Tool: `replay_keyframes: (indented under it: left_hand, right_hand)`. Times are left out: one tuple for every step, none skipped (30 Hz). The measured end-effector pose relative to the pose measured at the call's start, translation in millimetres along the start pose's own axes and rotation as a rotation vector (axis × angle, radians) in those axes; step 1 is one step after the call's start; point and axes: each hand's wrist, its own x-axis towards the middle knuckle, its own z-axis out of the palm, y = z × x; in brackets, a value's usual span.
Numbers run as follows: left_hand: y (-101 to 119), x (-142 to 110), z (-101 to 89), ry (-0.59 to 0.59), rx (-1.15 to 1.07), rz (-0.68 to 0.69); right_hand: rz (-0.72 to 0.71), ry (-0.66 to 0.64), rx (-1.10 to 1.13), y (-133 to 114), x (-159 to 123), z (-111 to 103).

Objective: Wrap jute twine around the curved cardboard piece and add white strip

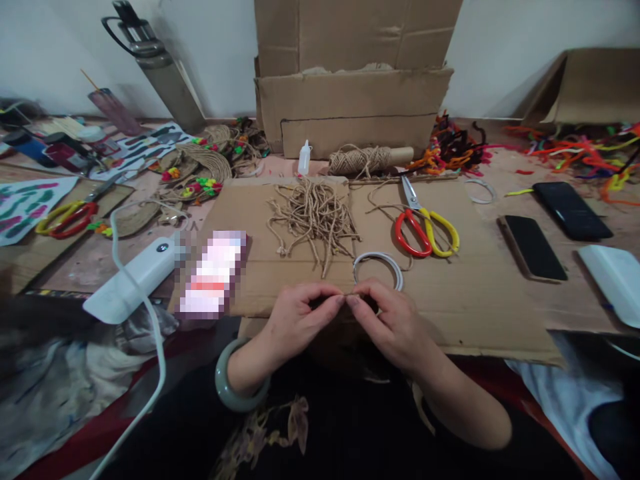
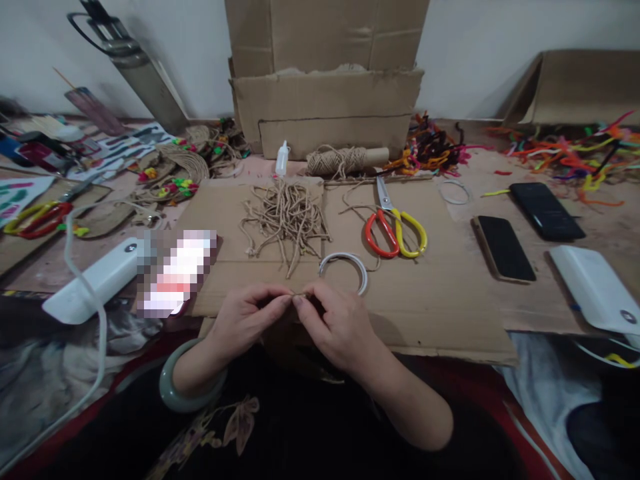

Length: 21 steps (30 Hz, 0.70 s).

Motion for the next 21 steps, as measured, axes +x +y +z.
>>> replay_keyframes:
  left_hand:
    - [0, 0, 0.2, 0.000, -0.005, -0.007]
    - [0, 0, 0.4, -0.001, -0.010, -0.014]
    - [0, 0, 0.5, -0.005, -0.014, -0.020]
    - [0, 0, 0.7, -0.008, -0.017, -0.026]
    - [0, 0, 0.9, -0.009, -0.019, -0.030]
    - [0, 0, 1.0, -0.009, -0.020, -0.034]
    - [0, 0, 1.1, -0.010, -0.020, -0.038]
    - [0, 0, 1.1, -0.011, -0.019, -0.041]
    - [-1, -1, 1.0, -0.013, -0.020, -0.043]
    - [-1, -1, 0.6, -0.021, -0.025, -0.046]
    - [-2, 0, 0.1, -0.033, -0.033, -0.048]
    - [-3, 0, -0.7, -0.045, -0.045, -0.053]
    - [-3, 0, -1.7, -0.052, -0.061, -0.063]
    - [-4, 0, -2.8, -0.051, -0.077, -0.077]
    - [-4, 0, -3.9, -0.045, -0.093, -0.095]
    - [-5, 0, -5.0, -0.035, -0.105, -0.112]
    - [-5, 0, -6.0, -0.025, -0.116, -0.129]
    - [-5, 0, -6.7, -0.021, -0.122, -0.142]
    - [-5, 0, -7.0, -0.025, -0.124, -0.152]
    - [-5, 0, -7.1, -0.031, -0.123, -0.159]
    - [-5, 0, -6.8, -0.035, -0.117, -0.164]
  right_hand:
    - [0.000, 0.000, 0.010, 0, 0, 0]
    - [0.001, 0.000, 0.018, 0, 0, 0]
    - [0.004, -0.001, 0.024, 0, 0, 1]
    - [0.010, -0.004, 0.029, 0, 0, 1]
    - [0.016, -0.009, 0.037, 0, 0, 2]
    - [0.023, -0.015, 0.049, 0, 0, 2]
    - [0.031, -0.020, 0.065, 0, 0, 2]
    - [0.037, -0.025, 0.082, 0, 0, 3]
    - [0.042, -0.030, 0.100, 1, 0, 3]
    - [0.049, -0.036, 0.122, 1, 0, 2]
    - [0.061, -0.043, 0.148, 2, 0, 2]
    - [0.079, -0.046, 0.175, 3, 1, 1]
    - [0.102, -0.046, 0.205, 5, 1, 0]
    - [0.129, -0.037, 0.238, 7, 2, -1]
    - [0.154, -0.021, 0.271, 9, 2, -1]
    - [0.175, 0.003, 0.302, 11, 3, -2]
    - [0.189, 0.027, 0.329, 13, 3, -2]
    - [0.199, 0.048, 0.354, 15, 3, -2]
    - [0.204, 0.064, 0.378, 17, 3, -1]
    - [0.208, 0.074, 0.397, 19, 3, 0]
    - [0.212, 0.074, 0.413, 21, 2, 1]
